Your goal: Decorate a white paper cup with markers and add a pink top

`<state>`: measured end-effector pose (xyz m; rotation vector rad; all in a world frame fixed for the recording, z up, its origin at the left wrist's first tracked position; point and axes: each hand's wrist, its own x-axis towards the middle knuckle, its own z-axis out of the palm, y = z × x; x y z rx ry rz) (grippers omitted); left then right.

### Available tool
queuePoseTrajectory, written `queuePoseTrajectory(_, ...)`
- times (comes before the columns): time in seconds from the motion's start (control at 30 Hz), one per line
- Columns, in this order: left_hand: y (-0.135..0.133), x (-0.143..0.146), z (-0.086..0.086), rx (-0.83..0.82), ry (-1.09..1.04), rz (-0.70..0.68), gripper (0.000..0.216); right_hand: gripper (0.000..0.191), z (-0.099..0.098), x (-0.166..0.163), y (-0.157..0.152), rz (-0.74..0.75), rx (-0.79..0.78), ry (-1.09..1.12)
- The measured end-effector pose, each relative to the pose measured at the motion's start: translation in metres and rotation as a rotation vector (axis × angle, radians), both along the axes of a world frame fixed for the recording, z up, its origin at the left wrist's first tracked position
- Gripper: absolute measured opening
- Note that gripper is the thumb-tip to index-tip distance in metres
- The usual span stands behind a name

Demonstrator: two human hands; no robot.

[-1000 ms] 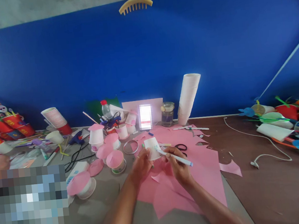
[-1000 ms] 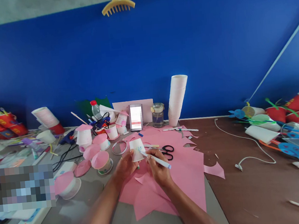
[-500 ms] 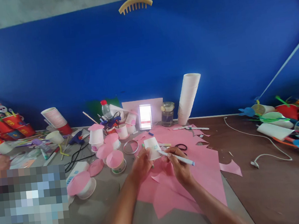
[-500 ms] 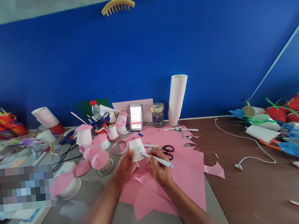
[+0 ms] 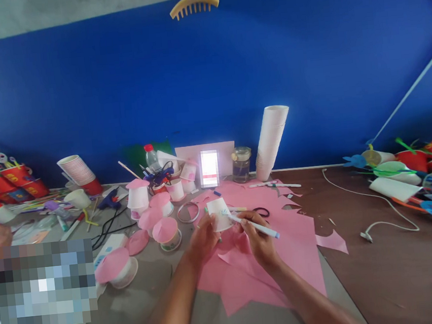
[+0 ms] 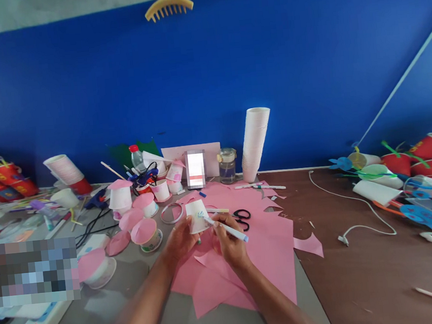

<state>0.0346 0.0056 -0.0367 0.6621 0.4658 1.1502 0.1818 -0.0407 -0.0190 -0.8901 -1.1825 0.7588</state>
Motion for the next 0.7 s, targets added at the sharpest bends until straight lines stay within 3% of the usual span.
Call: queuePoseTrajectory(0.7,0.0053,-0.0036,-0.0086,-0.013,0.038,-0.004,0.021,0.02,-0.0003,0.0018,-0.0012,-0.002,-0.012,-0.014)
